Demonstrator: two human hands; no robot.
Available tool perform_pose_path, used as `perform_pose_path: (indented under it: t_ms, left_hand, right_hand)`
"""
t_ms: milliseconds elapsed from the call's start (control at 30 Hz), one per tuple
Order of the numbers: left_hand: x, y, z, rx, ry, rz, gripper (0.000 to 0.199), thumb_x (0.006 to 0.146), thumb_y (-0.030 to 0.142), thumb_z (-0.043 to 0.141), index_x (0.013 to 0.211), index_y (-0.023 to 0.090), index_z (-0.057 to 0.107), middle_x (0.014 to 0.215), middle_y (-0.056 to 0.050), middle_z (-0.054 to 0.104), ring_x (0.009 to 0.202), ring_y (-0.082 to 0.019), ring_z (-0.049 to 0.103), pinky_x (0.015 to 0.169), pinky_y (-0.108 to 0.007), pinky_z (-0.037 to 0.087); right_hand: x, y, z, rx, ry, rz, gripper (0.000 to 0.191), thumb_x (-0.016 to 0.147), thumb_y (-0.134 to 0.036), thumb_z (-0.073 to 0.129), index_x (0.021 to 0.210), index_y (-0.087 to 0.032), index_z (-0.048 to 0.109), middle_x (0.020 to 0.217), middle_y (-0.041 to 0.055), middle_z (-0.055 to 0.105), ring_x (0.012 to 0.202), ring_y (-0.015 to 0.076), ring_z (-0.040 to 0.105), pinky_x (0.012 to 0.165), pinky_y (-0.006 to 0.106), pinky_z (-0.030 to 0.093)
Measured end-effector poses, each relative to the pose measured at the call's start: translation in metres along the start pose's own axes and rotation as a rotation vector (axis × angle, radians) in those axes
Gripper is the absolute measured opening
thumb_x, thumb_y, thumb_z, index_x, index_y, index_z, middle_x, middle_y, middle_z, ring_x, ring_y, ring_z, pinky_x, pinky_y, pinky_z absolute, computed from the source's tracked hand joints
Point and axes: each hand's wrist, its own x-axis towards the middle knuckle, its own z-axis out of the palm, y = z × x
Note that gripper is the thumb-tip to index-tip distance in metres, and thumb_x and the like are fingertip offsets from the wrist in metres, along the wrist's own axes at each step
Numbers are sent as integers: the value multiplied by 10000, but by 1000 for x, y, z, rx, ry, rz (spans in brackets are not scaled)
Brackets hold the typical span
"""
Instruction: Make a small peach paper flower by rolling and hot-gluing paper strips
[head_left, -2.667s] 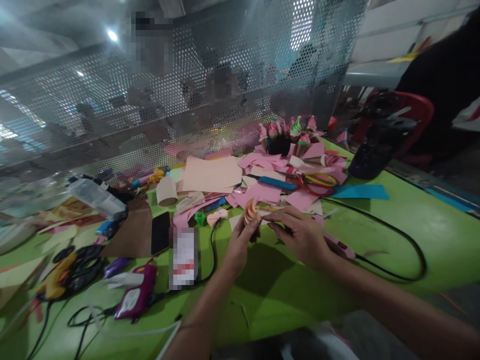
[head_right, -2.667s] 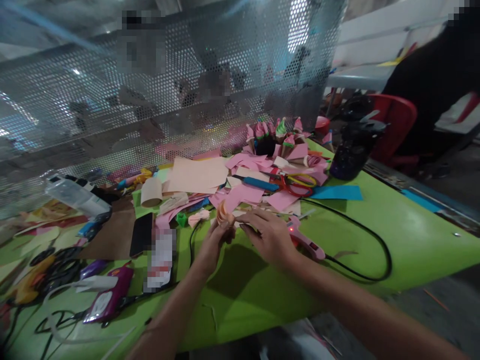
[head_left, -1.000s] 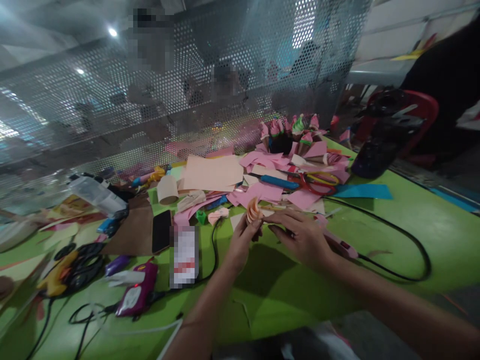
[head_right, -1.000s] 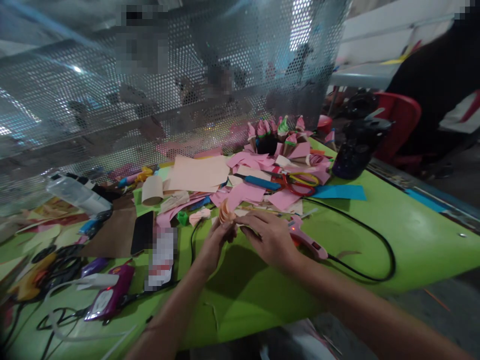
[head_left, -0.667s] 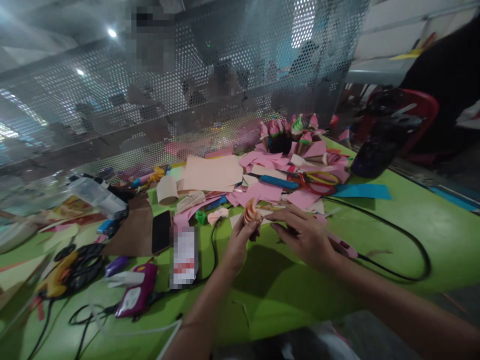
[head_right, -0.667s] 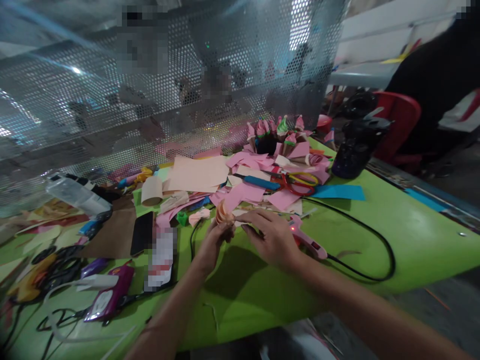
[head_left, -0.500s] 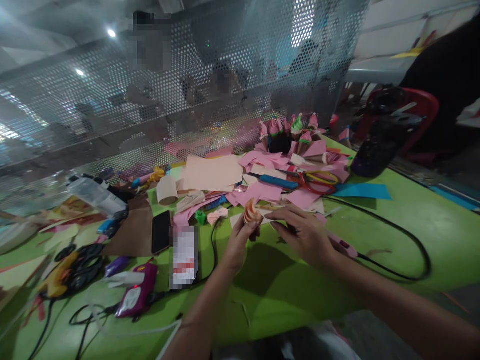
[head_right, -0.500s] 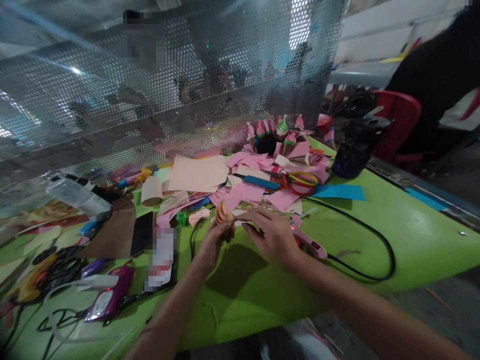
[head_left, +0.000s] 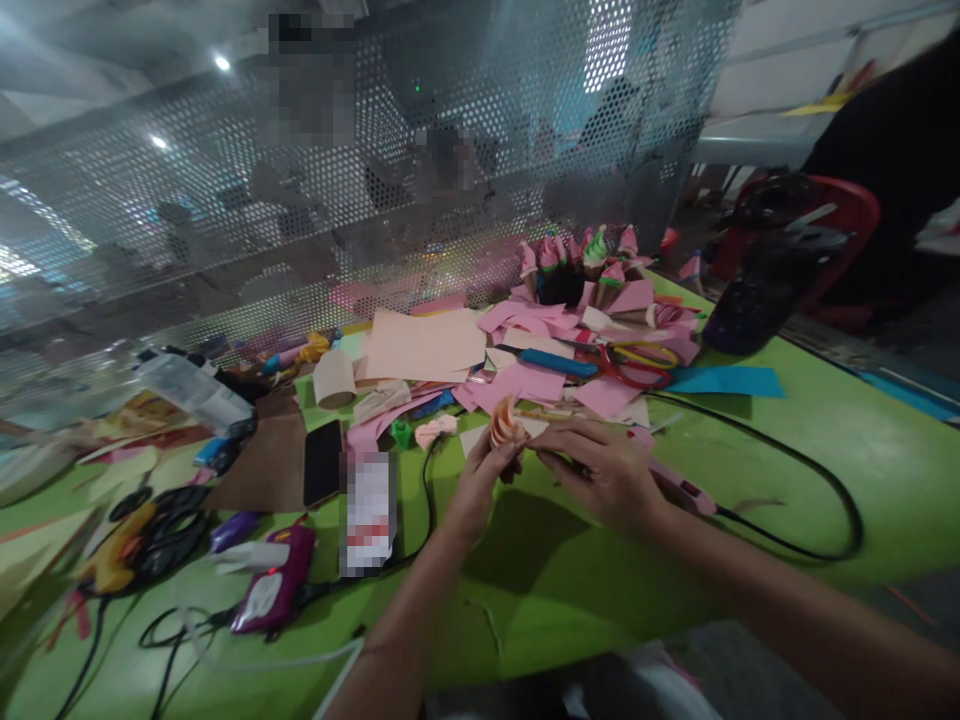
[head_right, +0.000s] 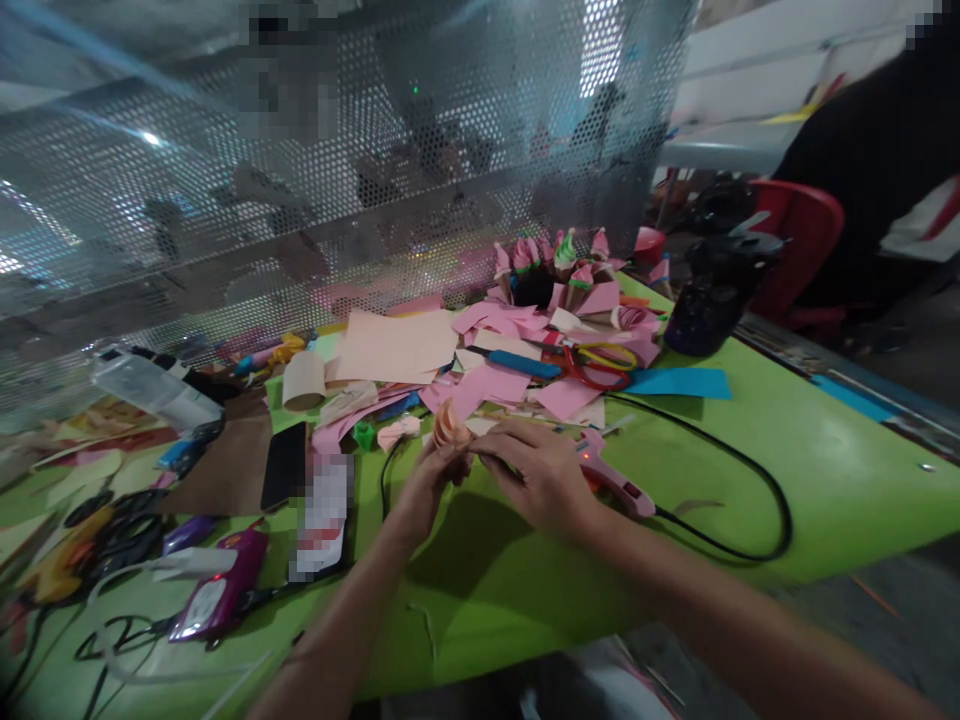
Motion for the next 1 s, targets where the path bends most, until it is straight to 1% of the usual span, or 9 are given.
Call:
perform_pose_path:
  t_ms: [233,367,467,633,733,867,1000]
  left_hand:
    - [-1,2,2,5,8,-13,468,695,554,713,940,163,633,698,16,532,627,-106,441,588,-247,310]
    - [-1,3,2,27,1,-5,464,707,556,700,943,164,628,687,19,523,620,-107,429,585,-247,306]
    - [-2,4,2,44,0,-3,450,716,548,694,948,167,636,688,20,520,618,-106,426,584,-245,308]
    - [-2,6,3,83,3,13,497,708,518,717,1076,188,664,712,19,536,641,-112,444,604,-240,335]
    - [-2,4,3,101,-13,31,510,714,500,725,1119,197,669,729,14,560,654,-117,450,631,-243,366]
    - [-1,3,2,145,-28,65,437,722,460,737,1072,203,691,821,-19,632,751,-159,516,696,-265,410]
    - [-1,6,4,161,-45,79,397,707,457,751,1010,205,701,854,-32,657,830,-198,550,746,-288,426]
  right_hand:
    - [-2,1,3,-19,-15,-10,201,898,-107,573,1010,-220,696,924,73,745,856,198,712,742,321,590]
    - [-3,2,3,-53,-38,-40,189,904,-113,574,1021,-213,684,926,78,739,858,203,707,744,330,587]
    - [-3,2,2,-76,-29,-47,195,905,-118,574,1024,-223,689,924,74,739,851,203,709,749,334,588]
    - [-2,2,2,-53,25,-14,206,901,-126,591,1028,-243,702,949,63,752,886,208,719,824,350,589]
    - [-2,3,3,-63,20,-19,159,908,-141,598,985,-232,704,930,65,757,870,210,721,794,342,590]
    - [-3,3,3,-125,19,-28,115,919,-167,593,930,-223,693,894,66,756,828,205,718,741,330,583]
    - [-5,3,3,-177,2,-25,120,914,-167,576,898,-231,676,876,59,747,829,207,706,748,338,570]
